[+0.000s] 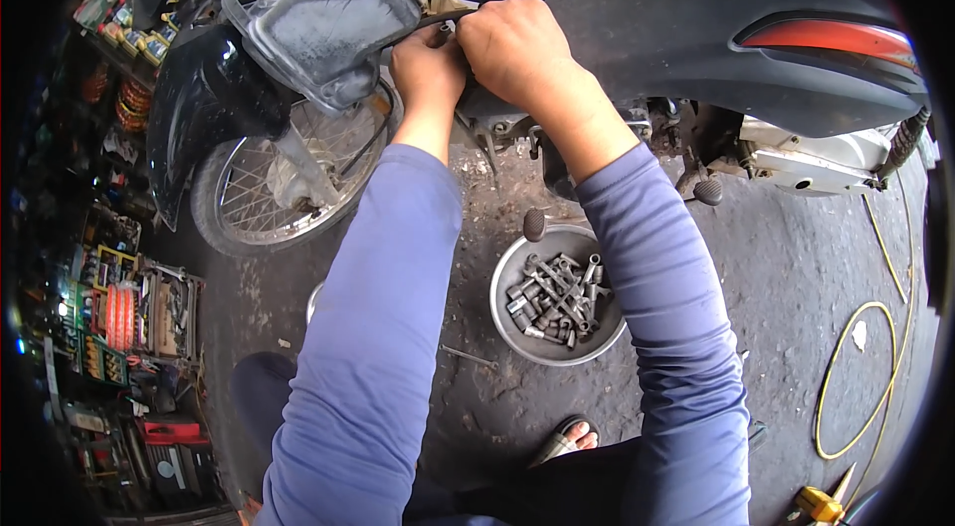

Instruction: Repairing or maintaining a motorcycle carburetor and engine area using tools.

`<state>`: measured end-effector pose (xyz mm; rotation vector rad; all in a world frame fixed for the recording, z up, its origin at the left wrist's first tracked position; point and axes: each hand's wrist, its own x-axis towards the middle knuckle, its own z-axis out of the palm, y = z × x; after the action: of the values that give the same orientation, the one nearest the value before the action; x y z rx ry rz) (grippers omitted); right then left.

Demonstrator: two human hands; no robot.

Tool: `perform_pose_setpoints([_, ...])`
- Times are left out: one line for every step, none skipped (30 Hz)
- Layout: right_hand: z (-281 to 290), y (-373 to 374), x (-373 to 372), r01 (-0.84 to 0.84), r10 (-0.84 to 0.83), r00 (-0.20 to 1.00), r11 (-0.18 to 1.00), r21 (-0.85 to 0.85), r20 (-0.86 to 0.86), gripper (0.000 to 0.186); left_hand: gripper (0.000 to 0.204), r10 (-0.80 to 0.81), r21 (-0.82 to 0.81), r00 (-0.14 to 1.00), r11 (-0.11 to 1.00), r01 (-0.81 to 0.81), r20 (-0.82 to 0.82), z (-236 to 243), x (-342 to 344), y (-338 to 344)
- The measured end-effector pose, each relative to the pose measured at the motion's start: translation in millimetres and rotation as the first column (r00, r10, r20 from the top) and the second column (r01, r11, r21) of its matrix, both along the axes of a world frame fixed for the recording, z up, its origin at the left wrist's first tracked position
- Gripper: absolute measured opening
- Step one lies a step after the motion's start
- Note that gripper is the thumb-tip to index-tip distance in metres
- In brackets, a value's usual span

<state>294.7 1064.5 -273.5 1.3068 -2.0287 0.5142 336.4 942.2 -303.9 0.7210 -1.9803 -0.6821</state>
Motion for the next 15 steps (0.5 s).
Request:
perform_pose_setpoints([0.2,-0.2,-0.1,0.004,-0.004,1.0,1.0,0.009,0.011,0.013,0.019,-0.127,0.102,0.986,0.985,0.138,-0.109,-0.3,0.5,-0.4])
perform_pose_setpoints([0.7,-0.4,-0.3,0.012,-0.012,1.0,1.0,-0.005,-0.003,0.013,0.021,-0.18,0.241,0.966,0.944,0.223,-0.187,-0.3,0.7,-0.9])
perform_pose_setpoints([0.9,-0.4,-0.3,0.011,-0.011,1.0,1.0,0.007,0.005,0.013,0.021,-0.241,0.186,0.943,0.94,0.285,-0.229,-0.9,1.1,-1.2])
perform_pose_setpoints([1.2,-0.4,-0.4,0.005,-0.005,1.0,1.0,0.024,0.024,0.013,0.023,-0.135,0.141,0.982,0.978,0.153,-0.134,-1.3,1.2,-1.3])
perform_pose_setpoints([1.5,-0.2,-0.6,0.018,-0.018,1.0,1.0,0.024,0.013,0.013,0.026,-0.015,0.073,0.998,0.997,0.019,-0.057,-1.7,1.1,-1.4])
perform_pose_setpoints([1.9,-0.2,-0.5,0.022,-0.023,1.0,0.999,0.043,0.02,0.013,0.026,-0.026,0.087,0.999,0.996,0.03,-0.041,-2.0,1.0,-1.1])
perform_pose_setpoints([2.4,-0.1,-0.3,0.004,-0.006,0.999,0.998,0.059,0.038,0.013,0.027,-0.063,0.094,0.995,0.993,0.07,-0.077,-2.0,1.0,-0.7])
perform_pose_setpoints([2.8,-0.1,0.3,0.018,-0.019,0.999,0.998,0.062,0.026,0.013,0.028,-0.109,0.106,0.99,0.987,0.119,-0.095,-2.0,1.2,-0.1])
perform_pose_setpoints([3.3,0.1,0.5,0.024,-0.027,0.999,0.997,0.069,0.033,0.013,0.028,-0.093,0.099,0.99,0.99,0.104,-0.111,-1.5,1.2,0.4])
perform_pose_setpoints([3.8,0.0,0.7,0.021,-0.025,0.998,0.997,0.076,0.05,0.013,0.026,-0.132,0.099,0.985,0.985,0.143,-0.109,-1.1,1.2,0.9])
perform_pose_setpoints([4.1,-0.1,0.7,0.035,-0.038,0.998,0.997,0.072,0.039,0.013,0.025,-0.129,0.118,0.987,0.983,0.14,-0.094,-0.7,1.0,1.3])
perform_pose_setpoints([4.3,-0.3,0.7,0.035,-0.038,0.999,0.997,0.068,0.033,0.013,0.025,-0.174,0.099,0.979,0.978,0.185,-0.11,-0.4,1.0,1.6])
perform_pose_setpoints([4.2,-0.5,0.6,0.024,-0.027,0.999,0.997,0.069,0.039,0.013,0.023,-0.113,0.1,0.99,0.988,0.122,-0.089,-0.5,0.9,1.9])
perform_pose_setpoints([4.2,-0.7,0.4,0.037,-0.039,0.999,0.997,0.067,0.026,0.013,0.022,-0.029,0.099,0.997,0.994,0.036,-0.076,-0.5,0.9,1.7])
perform_pose_setpoints([3.9,-0.8,0.1,0.032,-0.034,0.999,0.998,0.06,0.024,0.013,0.022,-0.054,0.102,0.996,0.993,0.061,-0.07,-1.2,0.7,1.9])
